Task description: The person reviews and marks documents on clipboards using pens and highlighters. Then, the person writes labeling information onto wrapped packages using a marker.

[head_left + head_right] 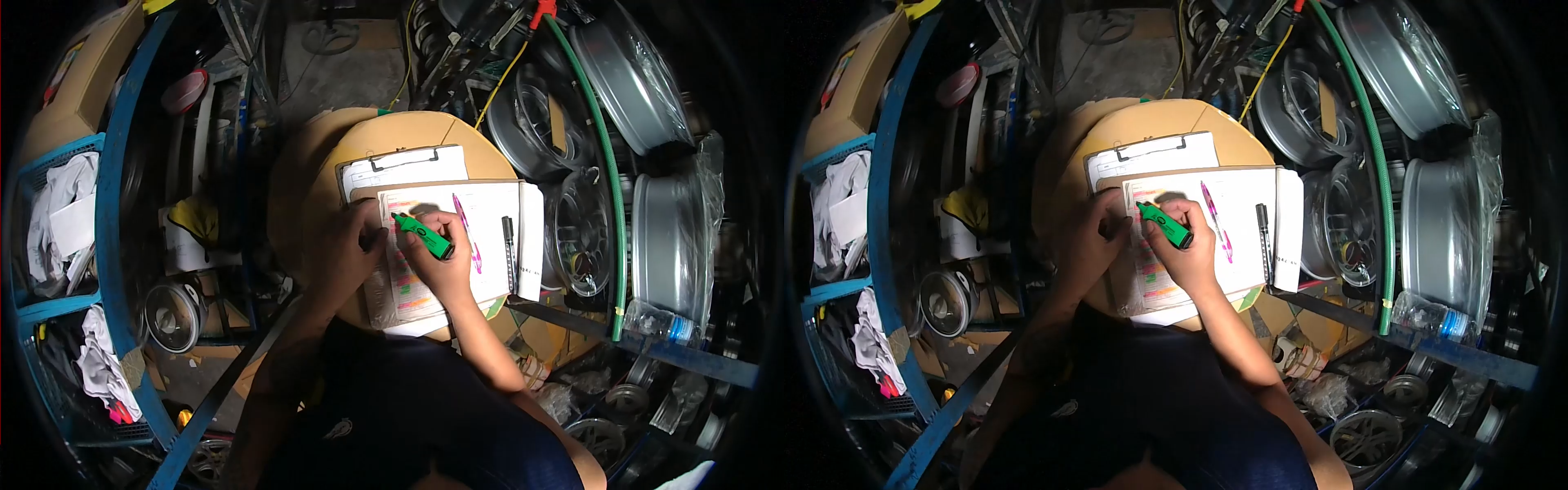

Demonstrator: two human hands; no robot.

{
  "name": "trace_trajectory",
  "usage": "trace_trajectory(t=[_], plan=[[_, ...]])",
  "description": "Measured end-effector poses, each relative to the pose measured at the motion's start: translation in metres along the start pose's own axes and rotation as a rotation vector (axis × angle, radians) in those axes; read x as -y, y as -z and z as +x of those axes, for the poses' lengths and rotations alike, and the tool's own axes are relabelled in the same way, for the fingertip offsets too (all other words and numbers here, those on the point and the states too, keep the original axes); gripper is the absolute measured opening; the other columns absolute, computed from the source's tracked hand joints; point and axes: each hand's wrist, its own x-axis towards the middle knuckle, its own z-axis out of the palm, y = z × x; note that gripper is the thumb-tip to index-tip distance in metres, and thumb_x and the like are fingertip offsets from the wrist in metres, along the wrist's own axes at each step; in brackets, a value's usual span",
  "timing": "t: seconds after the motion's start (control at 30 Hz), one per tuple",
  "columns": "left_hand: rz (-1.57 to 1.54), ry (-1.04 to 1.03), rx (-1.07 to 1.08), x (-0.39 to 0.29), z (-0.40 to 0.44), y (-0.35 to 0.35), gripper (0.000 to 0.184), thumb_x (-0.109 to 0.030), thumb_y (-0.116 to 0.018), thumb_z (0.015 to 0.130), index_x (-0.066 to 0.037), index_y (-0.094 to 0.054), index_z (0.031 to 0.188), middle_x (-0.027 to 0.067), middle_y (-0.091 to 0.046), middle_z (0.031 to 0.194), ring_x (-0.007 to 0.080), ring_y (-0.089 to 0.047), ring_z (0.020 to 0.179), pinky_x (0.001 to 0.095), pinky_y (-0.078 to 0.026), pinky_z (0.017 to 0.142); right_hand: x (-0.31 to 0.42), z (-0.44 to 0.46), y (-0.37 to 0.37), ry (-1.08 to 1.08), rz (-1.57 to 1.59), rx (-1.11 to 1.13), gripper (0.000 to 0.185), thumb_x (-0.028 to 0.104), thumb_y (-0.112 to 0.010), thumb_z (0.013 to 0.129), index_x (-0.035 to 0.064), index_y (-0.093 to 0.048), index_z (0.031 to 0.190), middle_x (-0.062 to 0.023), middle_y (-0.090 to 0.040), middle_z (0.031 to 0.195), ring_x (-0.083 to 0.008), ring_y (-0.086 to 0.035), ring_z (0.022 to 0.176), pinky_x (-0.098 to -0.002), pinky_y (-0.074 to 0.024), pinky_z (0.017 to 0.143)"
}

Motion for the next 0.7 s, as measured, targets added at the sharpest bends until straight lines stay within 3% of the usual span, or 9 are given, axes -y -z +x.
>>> trace_trajectory(t=[0.3,0.6,0.7], plan=[[-0.021,-0.096,-0.055,0.0062,0.0001,-0.0059,0.042,-0.014,-0.083,0.084,-0.014,-0.069,0.123,0.0041,-0.061,0.082,0.0176,-0.060,0.073,0.0320,-0.051,0.066,0.0049,0.0010,0.0008,-0.010,-0.086,-0.032,0.026,0.003,-0.082,0.087,-0.0001,-0.069,0.110,-0.0084,-0.075,0.096,-0.0112,-0.069,0.086,-0.0270,-0.0556,0.077],[-0.031,-0.114,-0.068,0.0070,-0.0002,-0.0075,0.041,-0.014,-0.082,0.084,-0.015,-0.069,0.123,0.0044,-0.063,0.087,0.0182,-0.060,0.073,0.0325,-0.051,0.067,0.0096,0.0025,0.0011,0.001,-0.239,-0.054,0.028,0.010,-0.085,0.085,0.0010,-0.069,0.106,-0.0123,-0.075,0.089,-0.0152,-0.072,0.077,-0.0291,-0.0561,0.070],[-0.012,-0.074,-0.021,0.0037,0.0008,-0.0026,0.038,-0.015,-0.080,0.084,-0.014,-0.068,0.120,0.0064,-0.071,0.096,0.0249,-0.066,0.079,0.0380,-0.054,0.072,0.0046,0.0021,0.0037,-0.027,-0.232,-0.084,0.027,0.010,-0.085,0.084,0.0015,-0.069,0.105,-0.0119,-0.075,0.087,-0.0156,-0.072,0.075,-0.0295,-0.0560,0.068]])
